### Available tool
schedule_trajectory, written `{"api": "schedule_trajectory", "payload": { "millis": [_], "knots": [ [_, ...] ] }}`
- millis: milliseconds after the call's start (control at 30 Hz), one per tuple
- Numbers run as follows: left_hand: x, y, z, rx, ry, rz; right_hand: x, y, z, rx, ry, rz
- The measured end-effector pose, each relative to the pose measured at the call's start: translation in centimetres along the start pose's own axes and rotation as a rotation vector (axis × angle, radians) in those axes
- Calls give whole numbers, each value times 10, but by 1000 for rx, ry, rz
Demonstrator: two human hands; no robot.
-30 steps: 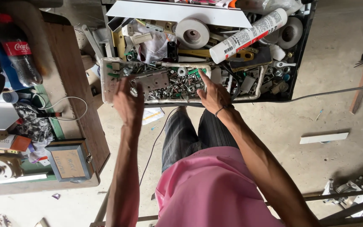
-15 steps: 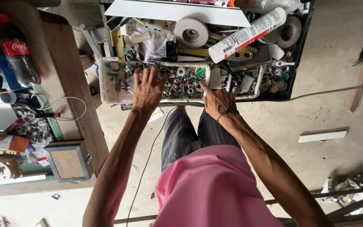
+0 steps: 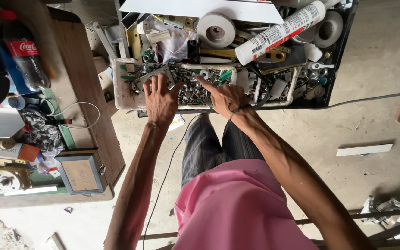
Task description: Assembling a metal frame by selecting parts from a bin and using a power drill and pliers to fasten them.
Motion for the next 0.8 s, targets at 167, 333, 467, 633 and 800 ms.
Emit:
{"api": "schedule_trajectory", "payload": {
  "millis": [167,333,467,633,800],
  "knots": [
    [-9,2,-8,12,47,19,1,-22,-7,-180,84,-48],
    [8,-15,-2,4,91,27,1,-40,-14,-226,128,-39],
    [11,-22,-7,21,145,-107,8,0,-1,-38,124,-25],
    [-9,-9,5,18,97,-207,11,-3,-36,-195,233,52],
    [-8,0,7,-66,25,-142,-5,-38,-45,-198,321,-111]
  ]
}}
Point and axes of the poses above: each hand's wrist, its own x-axis towards the middle knuckle, its own z-axis out of the back of the hand, y = z × x, the point moved 9 cm from there along x, towards the middle knuckle, and after that the axes turned 14 degrees about x, right-handed, at the moved point
